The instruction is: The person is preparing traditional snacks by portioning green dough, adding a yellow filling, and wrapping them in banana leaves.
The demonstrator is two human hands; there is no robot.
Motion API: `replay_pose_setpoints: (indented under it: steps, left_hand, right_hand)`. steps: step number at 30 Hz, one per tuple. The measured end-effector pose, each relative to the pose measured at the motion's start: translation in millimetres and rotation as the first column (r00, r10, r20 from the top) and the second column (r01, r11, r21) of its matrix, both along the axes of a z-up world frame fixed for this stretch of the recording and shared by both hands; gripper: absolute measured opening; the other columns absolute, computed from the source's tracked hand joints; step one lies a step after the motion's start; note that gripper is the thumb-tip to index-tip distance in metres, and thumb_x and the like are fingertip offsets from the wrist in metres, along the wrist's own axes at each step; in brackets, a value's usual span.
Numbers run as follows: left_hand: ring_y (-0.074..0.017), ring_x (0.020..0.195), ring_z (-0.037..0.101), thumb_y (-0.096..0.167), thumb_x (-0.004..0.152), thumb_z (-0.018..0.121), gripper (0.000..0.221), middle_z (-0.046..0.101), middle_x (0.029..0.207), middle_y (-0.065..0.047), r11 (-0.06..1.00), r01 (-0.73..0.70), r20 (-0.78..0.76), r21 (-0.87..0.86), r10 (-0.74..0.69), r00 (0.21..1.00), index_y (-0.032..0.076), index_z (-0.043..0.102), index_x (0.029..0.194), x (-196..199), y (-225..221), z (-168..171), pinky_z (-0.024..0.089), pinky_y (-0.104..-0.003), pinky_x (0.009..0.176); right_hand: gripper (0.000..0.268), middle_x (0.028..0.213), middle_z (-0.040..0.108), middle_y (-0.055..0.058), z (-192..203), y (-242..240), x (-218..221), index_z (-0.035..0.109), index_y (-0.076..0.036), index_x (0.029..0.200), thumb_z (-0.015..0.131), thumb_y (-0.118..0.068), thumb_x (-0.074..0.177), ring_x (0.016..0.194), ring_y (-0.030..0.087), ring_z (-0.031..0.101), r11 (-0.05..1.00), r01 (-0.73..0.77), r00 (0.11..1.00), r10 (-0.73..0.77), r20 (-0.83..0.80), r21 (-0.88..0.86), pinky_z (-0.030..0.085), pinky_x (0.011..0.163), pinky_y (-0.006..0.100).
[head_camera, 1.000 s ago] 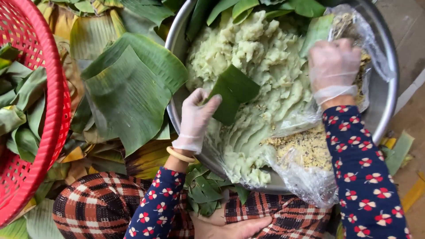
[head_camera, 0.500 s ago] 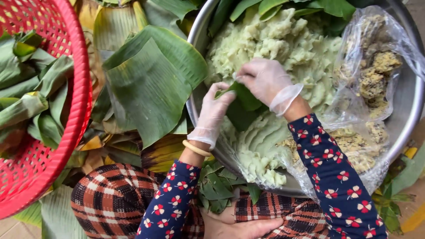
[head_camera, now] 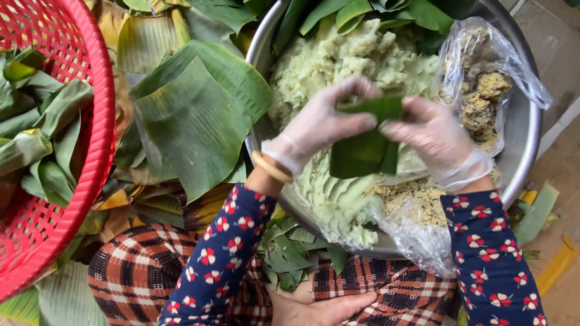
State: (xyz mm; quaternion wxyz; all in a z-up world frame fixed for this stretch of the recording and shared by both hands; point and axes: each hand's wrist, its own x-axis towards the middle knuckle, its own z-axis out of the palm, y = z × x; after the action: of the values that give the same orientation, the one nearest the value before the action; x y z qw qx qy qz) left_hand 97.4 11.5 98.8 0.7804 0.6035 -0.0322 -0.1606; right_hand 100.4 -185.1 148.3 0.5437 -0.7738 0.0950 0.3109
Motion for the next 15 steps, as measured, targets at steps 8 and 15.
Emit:
replay_pose_setpoints:
  steps: [8, 15]
  left_hand:
    - [-0.0189, 0.063, 0.059, 0.008, 0.071, 0.069, 0.053, 0.062, 0.069, 0.0, 0.725, -0.221, 0.121, 0.652, 0.189, 0.975, 0.029, 0.056, 0.118, 84.0, -44.5, -53.4, 0.049, -0.037, 0.058]
    - [-0.0309, 0.087, 0.075, 0.005, 0.081, 0.077, 0.079, 0.077, 0.106, -0.01, 0.616, -0.368, 0.367, 0.697, 0.136, 0.92, 0.024, 0.032, 0.143, 70.9, -44.4, -67.1, 0.062, -0.045, 0.073]
  right_hand:
    - [0.016, 0.103, 0.071, 0.008, -98.1, -47.0, 77.0, 0.065, -0.008, 0.103, 0.078, -0.012, 0.095, 0.091, 0.019, 0.07, 0.941, 0.162, 0.844, 0.024, 0.536, -0.298, 0.063, 0.082, 0.029]
    - [0.072, 0.126, 0.053, 0.017, -62.6, -35.4, 32.6, 0.043, -0.008, 0.145, 0.083, 0.014, 0.089, 0.099, 0.025, 0.06, 0.862, 0.382, 0.537, 0.088, 0.839, -0.335, 0.062, 0.08, 0.033]
